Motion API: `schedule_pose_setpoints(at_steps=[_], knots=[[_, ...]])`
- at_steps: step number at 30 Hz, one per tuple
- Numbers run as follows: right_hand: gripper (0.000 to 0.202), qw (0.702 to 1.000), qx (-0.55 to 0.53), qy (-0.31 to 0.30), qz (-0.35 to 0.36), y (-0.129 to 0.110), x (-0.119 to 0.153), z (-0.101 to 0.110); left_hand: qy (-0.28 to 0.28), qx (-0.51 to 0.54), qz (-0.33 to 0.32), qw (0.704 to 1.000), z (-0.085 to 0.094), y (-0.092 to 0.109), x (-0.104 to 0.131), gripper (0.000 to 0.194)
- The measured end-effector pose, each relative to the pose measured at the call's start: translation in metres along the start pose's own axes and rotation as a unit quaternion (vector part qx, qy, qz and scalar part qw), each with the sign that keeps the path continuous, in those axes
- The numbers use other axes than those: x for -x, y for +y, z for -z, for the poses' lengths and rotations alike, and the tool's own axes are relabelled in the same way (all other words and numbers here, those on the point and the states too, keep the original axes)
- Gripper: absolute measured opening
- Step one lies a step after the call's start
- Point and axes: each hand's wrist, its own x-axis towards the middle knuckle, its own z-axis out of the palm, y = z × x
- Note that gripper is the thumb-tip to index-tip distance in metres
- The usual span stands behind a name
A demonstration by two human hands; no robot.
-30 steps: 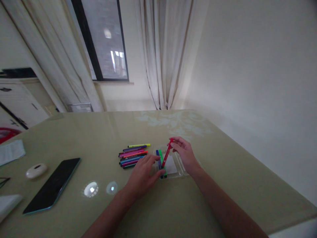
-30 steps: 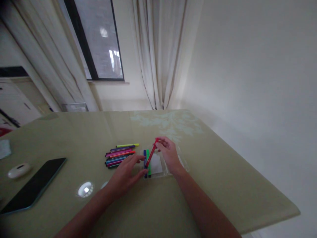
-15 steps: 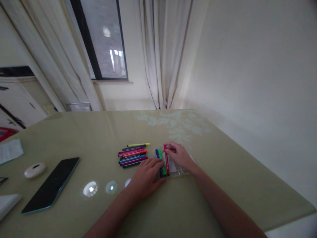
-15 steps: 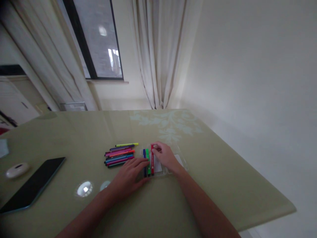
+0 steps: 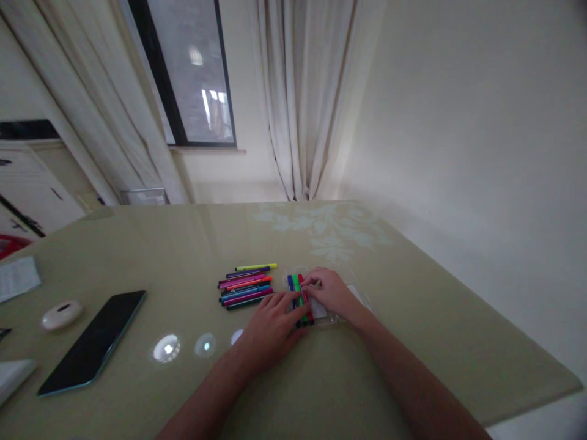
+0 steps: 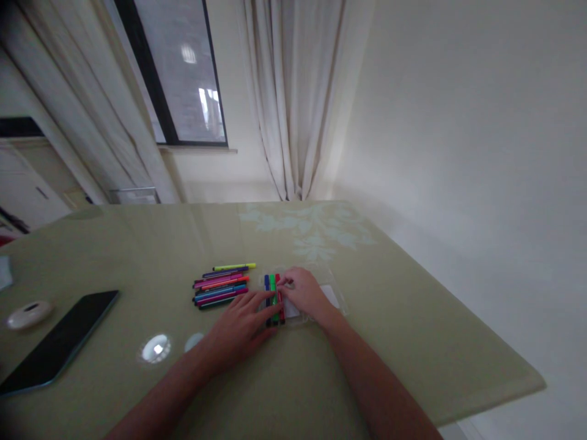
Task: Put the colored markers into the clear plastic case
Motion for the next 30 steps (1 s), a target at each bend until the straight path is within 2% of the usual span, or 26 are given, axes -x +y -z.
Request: schedule_pose_setpoints(at_steps=[3, 6, 10, 11, 13, 16, 18, 20, 23, 25, 28, 30], knots=[[0.004, 1.000, 0.017, 0.003, 0.009, -0.001, 0.001, 0.001, 0.004, 0.004, -0.005, 1.000, -0.001, -0.001, -0.001, 0.045], [0.004, 1.000, 0.001, 0.006, 0.008, -0.002, 0.001, 0.003, 0.033, 0.035, 0.002, 0.999, 0.002, -0.012, -0.001, 0.040], [0.010, 0.999, -0.031, 0.041, -0.020, -0.007, 0.001, 0.007, 0.132, 0.022, 0.125, 0.983, 0.015, -0.041, 0.003, 0.019], [0.010, 0.998, -0.037, 0.051, -0.023, -0.008, 0.001, 0.008, 0.138, 0.003, 0.149, 0.979, 0.019, -0.048, 0.004, 0.015], [0.010, 0.996, -0.050, 0.065, -0.021, -0.011, 0.001, 0.009, 0.115, -0.017, 0.180, 0.977, 0.025, -0.059, 0.008, 0.010], [0.010, 0.995, -0.059, 0.080, -0.016, -0.013, 0.001, 0.010, 0.056, 0.010, 0.186, 0.981, 0.028, -0.066, 0.012, 0.006], [0.011, 0.995, -0.057, 0.084, -0.017, -0.014, 0.001, 0.011, 0.030, 0.043, 0.176, 0.983, 0.027, -0.067, 0.013, 0.004], [0.011, 0.995, -0.057, 0.082, -0.018, -0.014, 0.000, 0.011, 0.033, 0.059, 0.168, 0.983, 0.026, -0.066, 0.012, 0.005], [0.014, 0.994, -0.076, 0.077, -0.019, -0.018, 0.000, 0.009, 0.102, 0.090, 0.165, 0.977, 0.026, -0.060, 0.008, 0.011], [0.018, 0.990, -0.130, 0.058, -0.020, -0.023, 0.001, 0.006, 0.152, 0.149, 0.172, 0.962, 0.025, -0.051, 0.005, 0.014], [0.028, 0.962, -0.274, 0.006, -0.022, -0.033, 0.004, 0.001, 0.188, 0.219, 0.177, 0.941, 0.019, -0.035, -0.001, 0.017], [0.032, 0.939, -0.342, -0.008, -0.027, -0.039, 0.005, -0.002, 0.204, 0.221, 0.172, 0.938, 0.014, -0.025, -0.003, 0.019]])
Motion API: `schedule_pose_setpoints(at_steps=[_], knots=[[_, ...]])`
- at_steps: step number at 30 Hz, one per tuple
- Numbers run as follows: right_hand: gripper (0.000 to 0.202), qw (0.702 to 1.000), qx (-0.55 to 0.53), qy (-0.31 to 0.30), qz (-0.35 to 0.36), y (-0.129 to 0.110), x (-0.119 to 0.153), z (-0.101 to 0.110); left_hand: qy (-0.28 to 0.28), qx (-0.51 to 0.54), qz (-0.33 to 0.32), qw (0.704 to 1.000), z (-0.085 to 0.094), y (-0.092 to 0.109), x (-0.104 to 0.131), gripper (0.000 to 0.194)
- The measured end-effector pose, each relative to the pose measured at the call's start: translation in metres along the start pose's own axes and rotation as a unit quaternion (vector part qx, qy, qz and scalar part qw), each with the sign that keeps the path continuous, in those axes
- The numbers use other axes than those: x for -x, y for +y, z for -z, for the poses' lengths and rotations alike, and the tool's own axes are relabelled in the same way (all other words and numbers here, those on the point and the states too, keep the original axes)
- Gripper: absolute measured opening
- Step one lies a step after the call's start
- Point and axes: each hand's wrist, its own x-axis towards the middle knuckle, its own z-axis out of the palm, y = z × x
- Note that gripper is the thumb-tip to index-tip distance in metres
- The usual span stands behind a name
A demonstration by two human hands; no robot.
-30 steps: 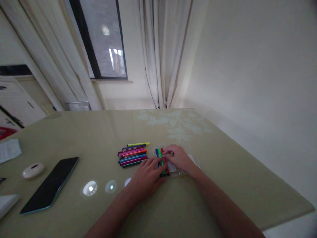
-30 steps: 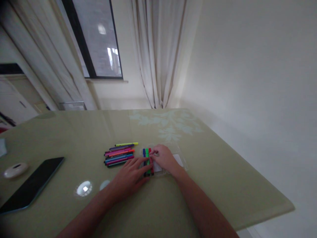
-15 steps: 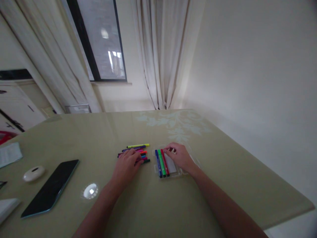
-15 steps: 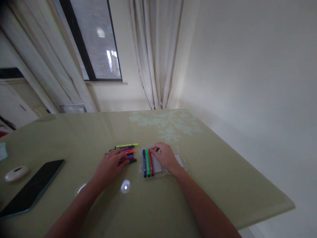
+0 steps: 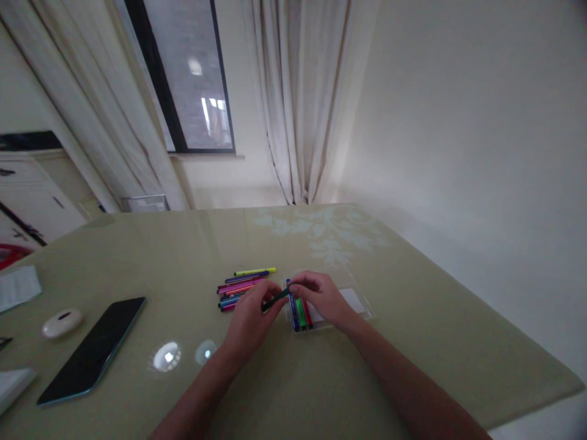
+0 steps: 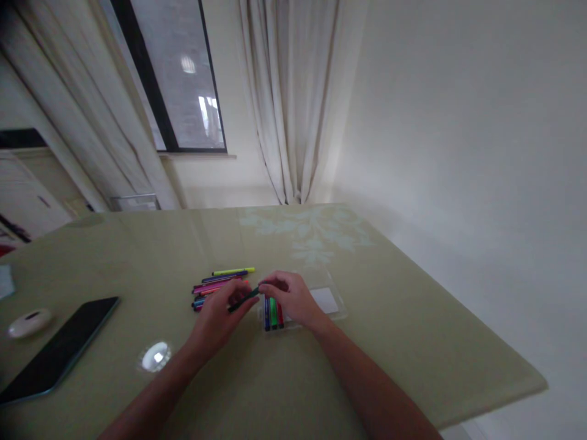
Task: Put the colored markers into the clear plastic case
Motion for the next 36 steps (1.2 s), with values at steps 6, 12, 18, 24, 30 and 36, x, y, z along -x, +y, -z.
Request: schedule_pose_setpoints(at_steps=[6, 12, 18, 24, 30, 36], knots=[[0.034, 0.993, -0.082, 0.078, -0.034, -0.001, -0.002, 0.000, 0.011, 0.009, -0.030, 0.999, -0.005, 0.012, 0.005, 0.019], [0.032, 0.980, -0.109, 0.159, -0.042, 0.002, -0.006, 0.009, -0.021, 0.020, -0.049, 0.998, -0.008, 0.016, 0.008, 0.028], [0.033, 0.976, -0.102, 0.183, -0.055, 0.002, -0.008, 0.023, -0.055, 0.040, -0.049, 0.997, -0.015, 0.011, 0.011, 0.030], [0.041, 0.974, -0.145, 0.158, -0.078, 0.002, -0.008, 0.021, -0.044, 0.018, -0.039, 0.998, -0.017, 0.007, 0.010, 0.030], [0.042, 0.978, -0.124, 0.153, -0.068, 0.005, -0.009, 0.022, -0.053, -0.019, -0.053, 0.997, -0.019, 0.005, 0.012, 0.035], [0.036, 0.984, -0.054, 0.151, -0.077, 0.012, -0.011, 0.045, -0.153, -0.109, -0.153, 0.970, -0.022, 0.010, 0.018, 0.045]])
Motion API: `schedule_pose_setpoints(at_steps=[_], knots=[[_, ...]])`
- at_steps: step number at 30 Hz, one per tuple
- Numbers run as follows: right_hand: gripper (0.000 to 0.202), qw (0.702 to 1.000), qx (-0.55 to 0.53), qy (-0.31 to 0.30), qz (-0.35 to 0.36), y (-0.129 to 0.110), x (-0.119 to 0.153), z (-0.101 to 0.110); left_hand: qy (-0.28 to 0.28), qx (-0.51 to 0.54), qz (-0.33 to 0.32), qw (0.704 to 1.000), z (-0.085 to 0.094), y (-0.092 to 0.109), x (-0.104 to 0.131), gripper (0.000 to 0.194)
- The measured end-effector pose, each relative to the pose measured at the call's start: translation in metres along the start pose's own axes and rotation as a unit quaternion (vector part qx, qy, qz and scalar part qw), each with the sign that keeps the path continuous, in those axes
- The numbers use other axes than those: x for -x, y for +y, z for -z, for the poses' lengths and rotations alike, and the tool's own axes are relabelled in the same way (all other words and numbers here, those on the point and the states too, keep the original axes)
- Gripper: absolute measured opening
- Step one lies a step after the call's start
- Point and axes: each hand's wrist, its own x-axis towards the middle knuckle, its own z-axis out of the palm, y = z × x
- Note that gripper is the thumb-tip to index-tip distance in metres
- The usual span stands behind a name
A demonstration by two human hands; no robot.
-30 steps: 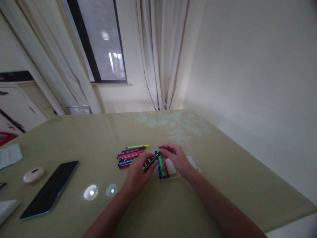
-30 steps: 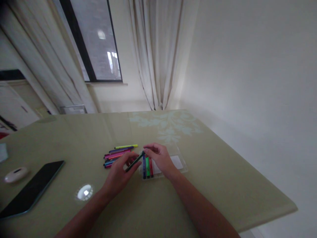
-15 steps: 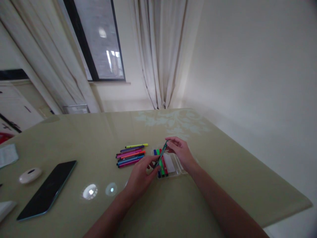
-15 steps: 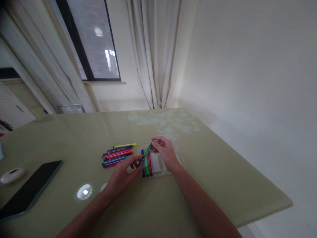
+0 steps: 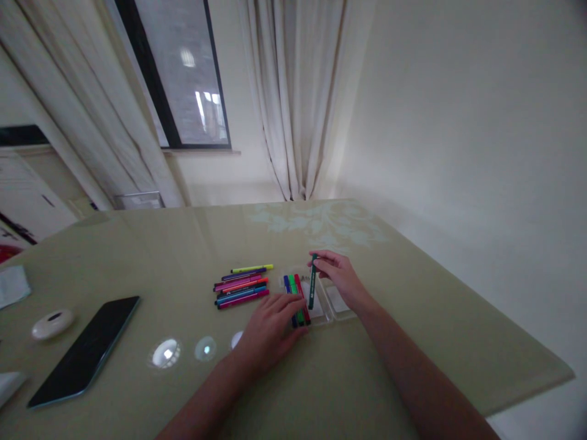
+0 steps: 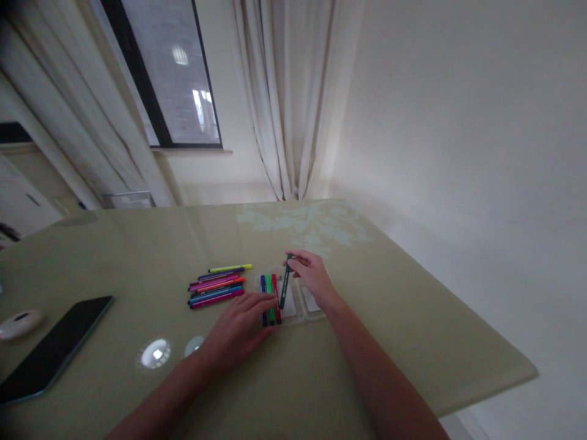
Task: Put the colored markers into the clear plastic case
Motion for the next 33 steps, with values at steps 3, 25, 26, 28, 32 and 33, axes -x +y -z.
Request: schedule_pose_setpoints(at_steps=[3, 25, 26, 28, 32, 33], knots=[[0.037, 0.998, 0.039, -0.046, -0.017, 0.006, -0.003, 0.004, -0.039, -0.023, -0.026, 0.999, -0.002, 0.003, 0.000, 0.043], [0.025, 0.922, 0.350, -0.110, 0.127, 0.016, 0.004, -0.007, -0.065, -0.094, -0.014, 0.993, -0.007, 0.008, 0.000, 0.044], [0.028, 0.922, 0.348, -0.114, 0.126, 0.016, 0.004, -0.007, -0.064, -0.094, -0.016, 0.993, -0.008, 0.007, 0.000, 0.044], [0.032, 0.923, 0.345, -0.117, 0.121, 0.015, 0.004, -0.007, -0.066, -0.094, -0.022, 0.993, -0.009, 0.006, 0.000, 0.044], [0.027, 0.921, 0.354, -0.111, 0.120, 0.014, 0.003, -0.005, -0.068, -0.093, -0.032, 0.993, -0.009, 0.005, 0.001, 0.044], [0.026, 0.921, 0.354, -0.109, 0.120, 0.014, 0.002, -0.005, -0.068, -0.093, -0.032, 0.993, -0.009, 0.005, 0.001, 0.044]])
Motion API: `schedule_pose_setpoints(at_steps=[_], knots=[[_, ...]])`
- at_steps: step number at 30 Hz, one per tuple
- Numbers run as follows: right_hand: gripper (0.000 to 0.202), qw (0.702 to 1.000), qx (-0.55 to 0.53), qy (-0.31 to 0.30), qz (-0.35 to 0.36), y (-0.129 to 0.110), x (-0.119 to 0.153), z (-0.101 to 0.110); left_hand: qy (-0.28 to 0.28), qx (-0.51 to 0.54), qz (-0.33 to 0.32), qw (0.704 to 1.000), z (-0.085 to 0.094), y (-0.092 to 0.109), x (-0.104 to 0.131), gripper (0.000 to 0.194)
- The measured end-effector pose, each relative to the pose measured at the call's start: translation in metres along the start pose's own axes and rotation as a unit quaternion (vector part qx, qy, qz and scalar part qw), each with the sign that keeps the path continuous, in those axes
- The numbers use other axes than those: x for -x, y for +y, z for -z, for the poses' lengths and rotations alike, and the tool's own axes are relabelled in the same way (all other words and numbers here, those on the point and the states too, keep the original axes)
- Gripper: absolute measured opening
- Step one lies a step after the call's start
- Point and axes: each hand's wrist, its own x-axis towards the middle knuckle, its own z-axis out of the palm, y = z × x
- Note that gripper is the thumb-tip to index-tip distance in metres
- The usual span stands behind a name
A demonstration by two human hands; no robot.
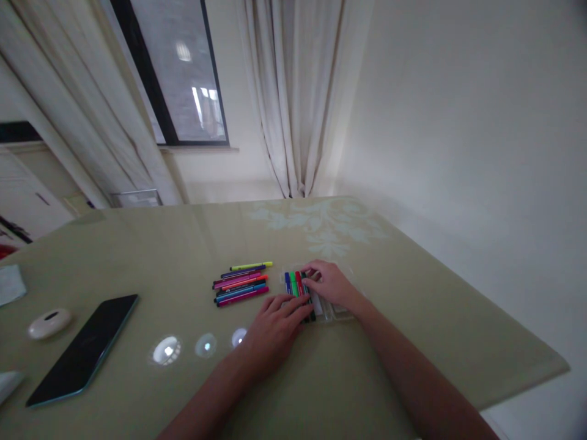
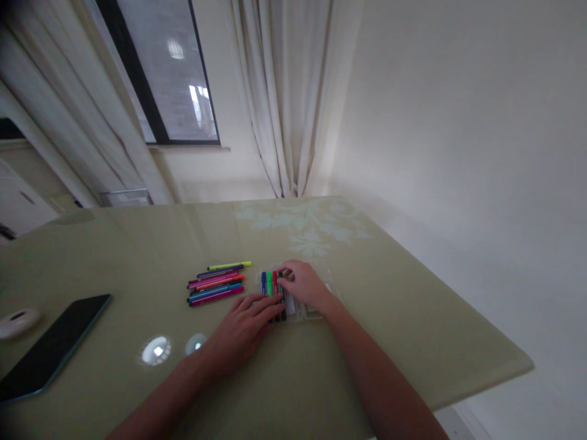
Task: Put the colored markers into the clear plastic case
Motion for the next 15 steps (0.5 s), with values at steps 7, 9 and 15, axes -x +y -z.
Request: schedule_pose_setpoints(at_steps=[7, 9, 15], knots=[[0.026, 1.000, -0.013, -0.017, 0.019, 0.010, -0.001, 0.005, 0.000, -0.009, -0.003, 1.000, 0.001, 0.000, 0.000, 0.047], [0.027, 0.999, 0.015, -0.008, 0.040, 0.012, -0.001, 0.006, 0.001, -0.008, -0.001, 1.000, 0.000, 0.001, 0.000, 0.046], [0.023, 0.995, 0.075, -0.006, 0.061, 0.015, -0.001, 0.008, 0.003, 0.014, 0.008, 1.000, 0.002, 0.006, -0.001, 0.047]])
